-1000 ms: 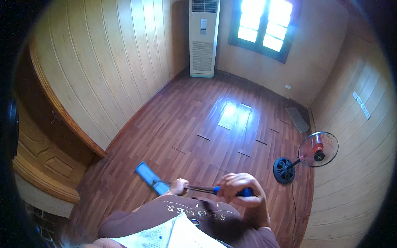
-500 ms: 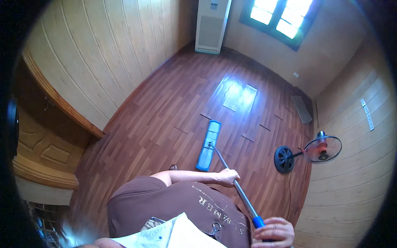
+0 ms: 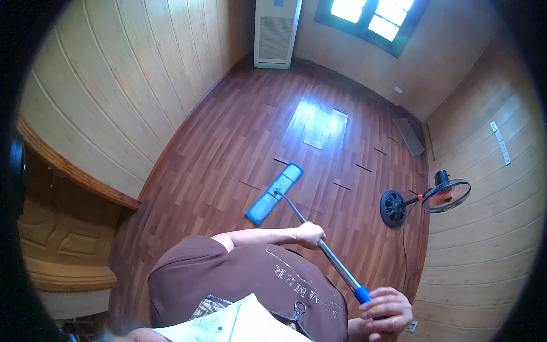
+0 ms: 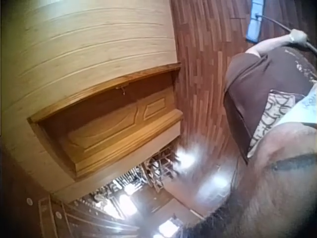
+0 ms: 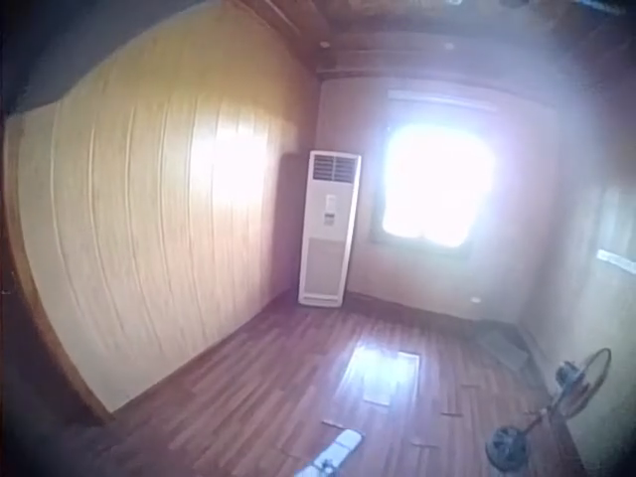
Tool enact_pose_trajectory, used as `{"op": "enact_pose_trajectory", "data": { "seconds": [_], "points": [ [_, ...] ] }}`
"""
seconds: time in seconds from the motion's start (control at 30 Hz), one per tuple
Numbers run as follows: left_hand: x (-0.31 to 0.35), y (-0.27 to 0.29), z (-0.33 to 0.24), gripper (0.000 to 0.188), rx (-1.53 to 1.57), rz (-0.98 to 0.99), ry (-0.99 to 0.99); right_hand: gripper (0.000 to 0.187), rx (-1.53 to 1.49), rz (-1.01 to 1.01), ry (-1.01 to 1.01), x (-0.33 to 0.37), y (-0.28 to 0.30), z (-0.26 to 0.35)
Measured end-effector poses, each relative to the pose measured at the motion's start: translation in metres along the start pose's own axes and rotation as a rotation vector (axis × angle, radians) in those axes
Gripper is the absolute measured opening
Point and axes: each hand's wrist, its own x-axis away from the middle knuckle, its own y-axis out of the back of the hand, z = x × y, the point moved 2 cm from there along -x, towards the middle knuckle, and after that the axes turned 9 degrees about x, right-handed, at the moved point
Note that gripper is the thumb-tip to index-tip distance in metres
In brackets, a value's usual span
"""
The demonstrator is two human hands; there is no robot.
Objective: Mopping a wooden floor using a flat microfiber mop.
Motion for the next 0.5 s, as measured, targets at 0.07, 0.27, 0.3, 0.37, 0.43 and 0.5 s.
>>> {"op": "enact_pose_trajectory", "data": {
  "seconds": [0.07, 0.27, 0.3, 0.37, 0.43, 0.5],
  "points": [
    [0.011, 0.016, 0.024, 0.016, -0.012, -0.028, 0.023, 0.024, -0.055, -0.11, -0.017, -0.015, -0.022, -0.014],
    [0.047, 0.045, 0.111, 0.02, -0.071, -0.235, 0.111, 0.029, -0.186, -0.165, 0.121, -0.047, -0.063, -0.081],
    [0.056, 0.054, 0.119, 0.021, -0.077, -0.23, 0.153, 0.028, -0.181, -0.035, 0.05, -0.059, -0.06, -0.084],
    [0.069, 0.061, 0.144, 0.02, -0.092, -0.34, 0.164, 0.029, -0.215, -0.036, -0.038, -0.074, -0.071, -0.094],
    [0.09, 0.066, 0.169, 0.019, -0.126, -0.511, 0.167, 0.031, -0.259, -0.036, -0.114, -0.088, -0.085, -0.104],
    [0.108, 0.076, 0.189, 0.03, -0.167, -0.6, 0.204, 0.039, -0.279, -0.03, -0.105, -0.096, -0.1, -0.122]
  ]
}}
